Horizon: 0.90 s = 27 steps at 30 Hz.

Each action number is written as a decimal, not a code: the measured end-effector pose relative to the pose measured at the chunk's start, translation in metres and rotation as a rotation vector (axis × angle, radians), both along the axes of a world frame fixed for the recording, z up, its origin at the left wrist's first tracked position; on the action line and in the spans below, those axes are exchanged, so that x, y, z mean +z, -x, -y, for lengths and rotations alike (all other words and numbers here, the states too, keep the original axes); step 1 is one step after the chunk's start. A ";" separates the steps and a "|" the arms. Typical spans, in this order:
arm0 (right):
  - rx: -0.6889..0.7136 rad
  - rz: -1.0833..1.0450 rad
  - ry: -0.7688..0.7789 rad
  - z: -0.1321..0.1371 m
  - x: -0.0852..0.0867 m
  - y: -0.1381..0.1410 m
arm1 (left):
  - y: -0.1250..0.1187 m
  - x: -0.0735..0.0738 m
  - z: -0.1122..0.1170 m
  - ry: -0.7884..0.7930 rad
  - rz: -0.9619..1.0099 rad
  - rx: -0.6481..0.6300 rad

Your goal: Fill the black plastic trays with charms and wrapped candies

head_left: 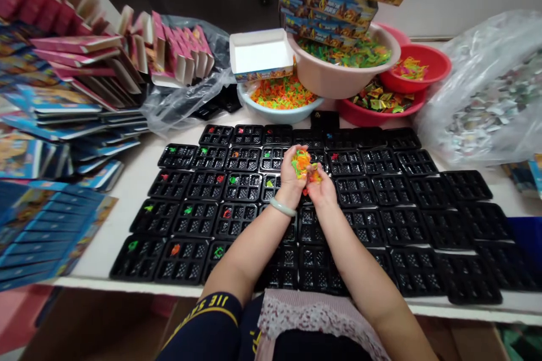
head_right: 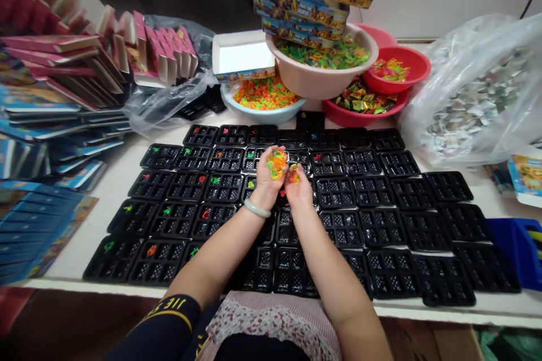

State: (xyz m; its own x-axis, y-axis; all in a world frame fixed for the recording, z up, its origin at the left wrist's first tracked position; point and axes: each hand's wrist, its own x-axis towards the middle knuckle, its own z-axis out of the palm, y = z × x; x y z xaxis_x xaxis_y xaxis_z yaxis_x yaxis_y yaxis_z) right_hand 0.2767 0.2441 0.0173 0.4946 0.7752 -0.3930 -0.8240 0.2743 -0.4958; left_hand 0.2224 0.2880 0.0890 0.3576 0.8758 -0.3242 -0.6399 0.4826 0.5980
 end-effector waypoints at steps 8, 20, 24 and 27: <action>0.182 0.647 0.146 -0.037 0.015 -0.058 | 0.045 0.015 -0.026 -0.023 0.102 -0.067; 0.363 1.608 0.423 -0.149 0.026 -0.078 | 0.091 0.010 -0.041 -0.019 0.014 -0.091; 0.332 1.418 0.390 -0.141 0.028 -0.093 | 0.094 0.010 -0.045 0.001 -0.028 -0.083; 0.284 1.307 0.418 -0.132 0.034 -0.120 | 0.093 0.012 -0.045 0.002 -0.040 -0.109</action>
